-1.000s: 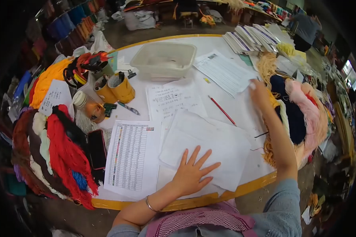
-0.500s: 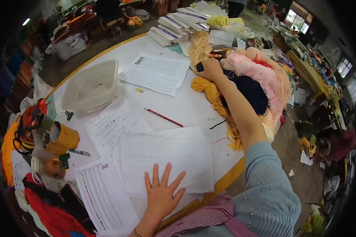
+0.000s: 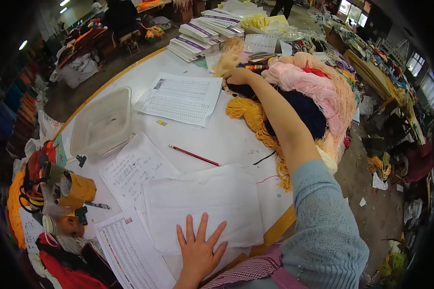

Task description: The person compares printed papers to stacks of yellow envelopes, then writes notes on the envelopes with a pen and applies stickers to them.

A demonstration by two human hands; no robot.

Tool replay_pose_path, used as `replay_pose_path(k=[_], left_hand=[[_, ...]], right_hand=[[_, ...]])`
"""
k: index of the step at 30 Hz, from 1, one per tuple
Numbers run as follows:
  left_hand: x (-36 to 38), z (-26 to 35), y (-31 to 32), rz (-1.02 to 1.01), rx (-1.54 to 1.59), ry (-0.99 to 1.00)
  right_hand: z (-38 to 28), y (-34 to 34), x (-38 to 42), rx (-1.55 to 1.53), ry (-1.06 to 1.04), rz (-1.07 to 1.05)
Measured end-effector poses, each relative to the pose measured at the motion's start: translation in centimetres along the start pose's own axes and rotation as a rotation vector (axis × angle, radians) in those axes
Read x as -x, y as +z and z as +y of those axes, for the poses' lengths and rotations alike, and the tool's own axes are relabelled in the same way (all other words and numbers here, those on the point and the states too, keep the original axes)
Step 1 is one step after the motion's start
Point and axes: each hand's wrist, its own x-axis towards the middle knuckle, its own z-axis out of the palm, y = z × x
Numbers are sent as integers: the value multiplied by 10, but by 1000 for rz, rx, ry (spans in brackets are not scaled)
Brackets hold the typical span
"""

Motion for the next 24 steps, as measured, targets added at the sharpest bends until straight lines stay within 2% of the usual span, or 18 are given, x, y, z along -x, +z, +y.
replay_pose_path(k=[2, 3, 5, 7, 9, 10, 13, 17, 19, 22, 24], left_hand=[[-1, -1, -2, -9, 0, -11], [-1, 0, -3, -19, -5, -16], [-2, 2, -5, -30, -11, -31], [-3, 5, -7, -85, -30, -44], [-3, 2, -1, -83, -53, -49], [-3, 0, 1, -84, -74, -41], [-1, -2, 5, -91, -93, -50], [-1, -3, 5, -62, -80, -39], [-1, -2, 3, -63, -53, -48], [-1, 0, -3, -45, -20, -38], [-2, -4, -3, -20, 5, -22]], right_hand=[[-1, -10, 9, -194, 72, 179], [17, -9, 6, -152, 164, 378], [36, -18, 18, 57, 463, 586], [85, -15, 14, 401, 482, 489], [95, -4, 11, 331, 726, 520], [98, -1, 9, 458, 698, 466], [82, -8, 16, 486, 583, 338], [77, -9, 8, 440, 658, 296], [71, -17, 13, 526, 581, 213], [29, -58, 52, 441, 493, 315], [38, -86, 57, 316, 449, 559]])
